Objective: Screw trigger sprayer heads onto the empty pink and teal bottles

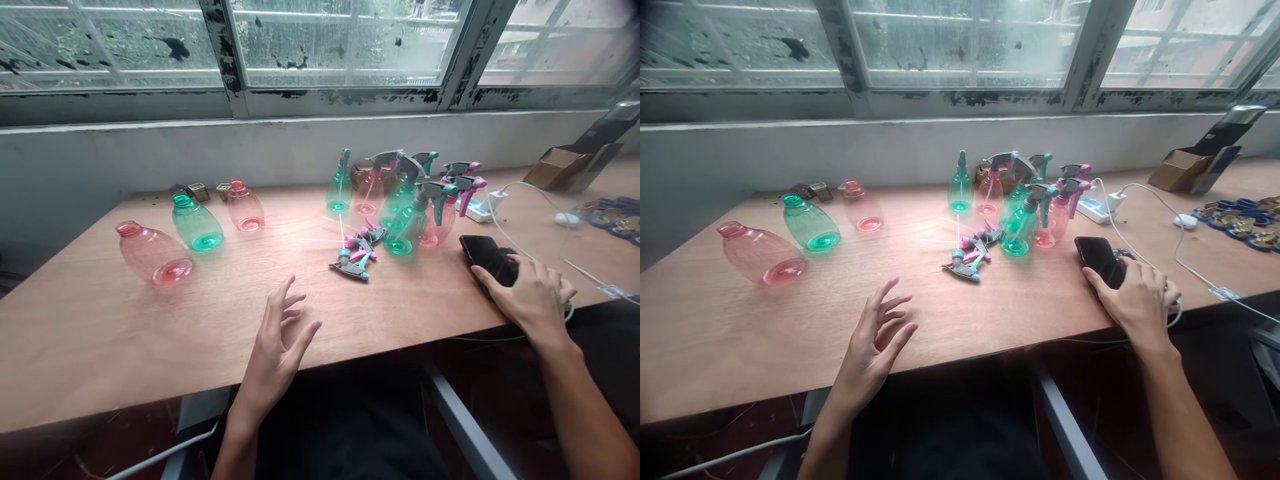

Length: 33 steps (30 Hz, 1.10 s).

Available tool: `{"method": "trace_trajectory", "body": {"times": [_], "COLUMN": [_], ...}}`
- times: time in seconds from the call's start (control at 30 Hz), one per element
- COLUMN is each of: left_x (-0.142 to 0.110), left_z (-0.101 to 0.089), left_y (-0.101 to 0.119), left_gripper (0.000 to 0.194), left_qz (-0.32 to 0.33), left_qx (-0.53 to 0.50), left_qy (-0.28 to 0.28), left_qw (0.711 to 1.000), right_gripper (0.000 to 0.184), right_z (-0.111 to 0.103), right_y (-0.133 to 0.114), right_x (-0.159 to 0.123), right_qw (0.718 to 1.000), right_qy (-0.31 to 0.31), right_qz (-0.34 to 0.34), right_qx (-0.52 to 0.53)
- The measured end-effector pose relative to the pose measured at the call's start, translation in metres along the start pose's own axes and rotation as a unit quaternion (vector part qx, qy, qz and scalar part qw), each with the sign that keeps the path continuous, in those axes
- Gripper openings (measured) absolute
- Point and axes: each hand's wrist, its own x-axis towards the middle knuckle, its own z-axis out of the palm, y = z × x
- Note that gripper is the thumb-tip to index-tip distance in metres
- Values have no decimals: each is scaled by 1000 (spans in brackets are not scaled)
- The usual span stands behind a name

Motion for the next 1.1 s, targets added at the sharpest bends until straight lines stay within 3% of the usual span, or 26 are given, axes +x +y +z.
{"method": "trace_trajectory", "body": {"times": [0.3, 0.57, 0.93, 1.1], "left_x": [-1, -1, -1, -1], "left_z": [-1, -1, -1, -1], "left_y": [2, 2, 4, 3], "left_gripper": [67, 67, 67, 67], "left_qz": [-2, 0, -1, -1], "left_qx": [-4, -1, 5, 5], "left_qy": [-1, 0, -1, -1], "left_qw": [1000, 1000, 1000, 1000], "right_gripper": [83, 75, 67, 81], "right_z": [-4, 6, 2, -1], "right_y": [-4, -7, -11, -9], "right_x": [15, 17, 18, 7], "right_qw": [998, 999, 999, 998], "right_qy": [-64, -36, -29, -46], "right_qz": [16, 11, 2, 9], "right_qx": [13, 30, 27, 30]}}
